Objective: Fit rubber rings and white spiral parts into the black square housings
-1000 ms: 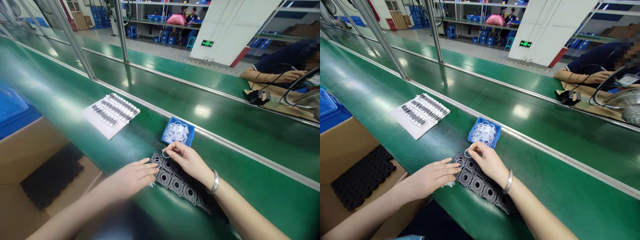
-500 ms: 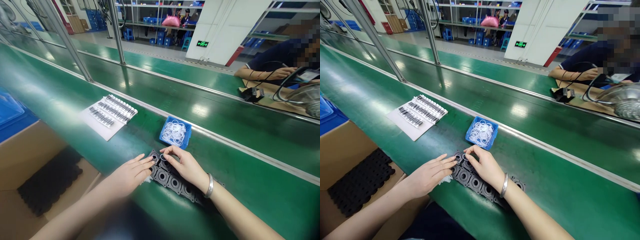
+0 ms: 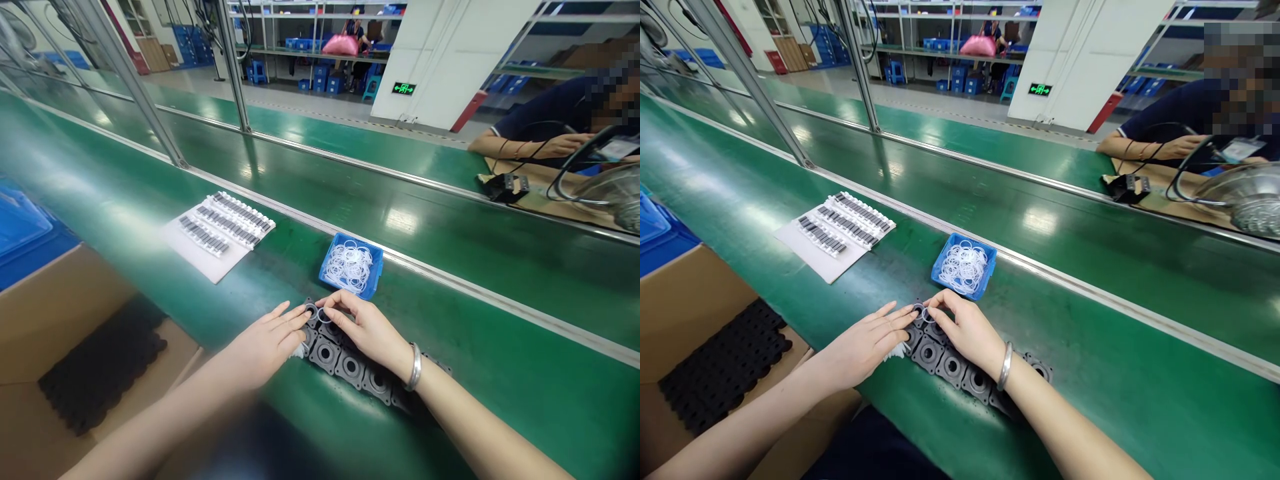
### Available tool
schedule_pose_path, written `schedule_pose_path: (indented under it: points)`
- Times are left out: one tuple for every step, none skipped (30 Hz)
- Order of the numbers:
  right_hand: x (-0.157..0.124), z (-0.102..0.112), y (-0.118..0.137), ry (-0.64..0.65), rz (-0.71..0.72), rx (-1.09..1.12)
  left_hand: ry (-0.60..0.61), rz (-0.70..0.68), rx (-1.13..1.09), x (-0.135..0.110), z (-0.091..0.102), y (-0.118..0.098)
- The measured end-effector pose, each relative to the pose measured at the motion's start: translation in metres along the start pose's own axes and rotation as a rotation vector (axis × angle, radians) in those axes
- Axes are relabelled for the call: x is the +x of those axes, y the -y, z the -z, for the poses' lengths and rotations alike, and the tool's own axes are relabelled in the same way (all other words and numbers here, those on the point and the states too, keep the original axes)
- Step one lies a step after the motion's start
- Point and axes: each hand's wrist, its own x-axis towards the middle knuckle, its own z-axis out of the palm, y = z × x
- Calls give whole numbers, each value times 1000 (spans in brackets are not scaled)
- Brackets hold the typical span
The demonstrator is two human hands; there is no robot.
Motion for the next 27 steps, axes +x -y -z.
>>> schedule_pose_path:
  points:
    - [0,1,0,4,7,0,-2,-4,-6,-1,0,0]
    - [0,1,0,11,14,-1,-8,-15,-14,-2,0,0]
    - [0,1,1,20,22,-3,-16,-30,-21,-2,0,1]
    - [0,2,1,32,28,-6,-22,-45,-28,-3,0,1]
    - [0,2,2,48,33,-11,-26,-57,-33,-3,0,2]
    - [0,2,2,64,38,-19,-25,-66,-37,-3,0,3]
    - [0,2,3,79,43,-32,-18,-69,-39,-3,0,3]
    - [0,2,3,92,53,-50,-7,-66,-38,-2,0,3]
    - [0,3,3,98,69,-74,3,-61,-35,-1,0,3]
    - [0,3,2,97,92,-106,13,-57,-33,-1,1,2]
    - [-1,3,2,92,121,-144,24,-53,-33,0,1,2]
    - [-1,3,0,86,153,-184,35,-46,-35,1,1,1]
    - [-2,4,-1,81,182,-223,46,-36,-41,1,1,1]
    - [-3,4,-2,77,205,-255,53,-27,-51,1,1,0]
    - [-4,5,-3,77,222,-282,59,-19,-63,2,1,0]
    - [-6,6,-4,78,234,-299,64,-15,-73,2,1,0]
    - [-7,7,-4,73,240,-306,70,-13,-81,2,1,-1]
    - [-9,8,-4,55,236,-305,77,-15,-84,3,2,0]
    - [-10,9,-4,21,221,-296,85,-15,-84,4,3,0]
    - [-12,11,-4,-29,192,-279,85,-12,-86,4,4,0]
    - [-13,12,-4,-82,151,-258,75,-5,-93,5,6,0]
    - [-14,12,-4,-124,104,-235,53,2,-107,5,8,1]
    - [-15,12,-5,-142,62,-214,18,14,-126,5,10,1]
    - [-16,11,-7,-134,32,-199,-22,27,-148,5,12,1]
    - [-16,10,-9,-110,13,-191,-59,43,-170,6,14,0]
    - [-16,8,-11,-82,7,-192,-87,58,-188,6,16,-1]
    - [-17,6,-12,-62,9,-202,-100,66,-202,7,16,-3]
